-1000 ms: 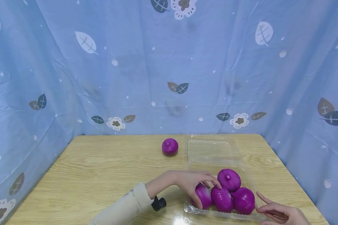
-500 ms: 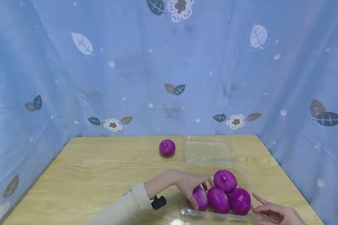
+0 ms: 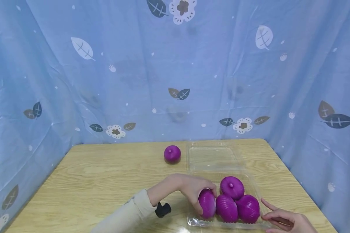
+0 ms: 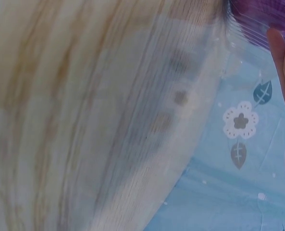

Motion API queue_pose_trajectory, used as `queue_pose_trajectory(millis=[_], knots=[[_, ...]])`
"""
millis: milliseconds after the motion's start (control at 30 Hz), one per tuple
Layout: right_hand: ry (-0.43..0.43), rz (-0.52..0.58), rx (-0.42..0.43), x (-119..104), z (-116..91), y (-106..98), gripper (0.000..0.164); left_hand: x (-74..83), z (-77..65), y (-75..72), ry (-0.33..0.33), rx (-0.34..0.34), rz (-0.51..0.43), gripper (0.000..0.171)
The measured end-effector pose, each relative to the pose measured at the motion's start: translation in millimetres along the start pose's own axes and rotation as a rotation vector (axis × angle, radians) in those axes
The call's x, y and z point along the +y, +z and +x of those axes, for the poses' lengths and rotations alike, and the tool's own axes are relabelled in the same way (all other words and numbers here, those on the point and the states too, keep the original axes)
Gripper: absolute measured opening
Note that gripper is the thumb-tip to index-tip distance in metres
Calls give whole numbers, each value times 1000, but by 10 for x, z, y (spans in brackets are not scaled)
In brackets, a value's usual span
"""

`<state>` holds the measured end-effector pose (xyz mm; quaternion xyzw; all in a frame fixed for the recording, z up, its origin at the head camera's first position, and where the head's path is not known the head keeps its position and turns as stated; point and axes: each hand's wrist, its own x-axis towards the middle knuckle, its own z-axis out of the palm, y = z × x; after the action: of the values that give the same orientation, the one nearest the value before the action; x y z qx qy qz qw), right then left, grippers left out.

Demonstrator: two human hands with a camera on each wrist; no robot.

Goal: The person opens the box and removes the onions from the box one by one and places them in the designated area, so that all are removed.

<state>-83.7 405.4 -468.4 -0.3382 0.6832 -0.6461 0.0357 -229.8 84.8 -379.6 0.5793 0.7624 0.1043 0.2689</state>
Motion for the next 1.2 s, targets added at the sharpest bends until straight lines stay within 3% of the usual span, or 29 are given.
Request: queue_pose_trajectory(millis=[133, 367, 467, 633, 733, 933, 1200], knots=[[17, 33, -33, 36, -20, -45, 48, -23, -38, -10, -8, 47, -8, 57], [24, 78, -217, 15, -129, -227, 59, 51, 5, 3, -10, 153, -10, 70], [24, 89, -206, 41, -99, -213, 57, 24, -33, -15, -11, 229, -33, 68], [34, 103, -157, 70, -15, -125, 54, -84, -141, -56, 34, 364, 14, 58], [45, 91, -137, 44, 5, -101, 53, -114, -173, -63, 46, 416, 28, 66], [76, -35, -16, 26, -8, -29, 46, -148, -197, -49, 26, 491, -10, 77], [99, 130, -177, 34, -1, -137, 53, -193, -206, -29, 37, 583, -88, 60]])
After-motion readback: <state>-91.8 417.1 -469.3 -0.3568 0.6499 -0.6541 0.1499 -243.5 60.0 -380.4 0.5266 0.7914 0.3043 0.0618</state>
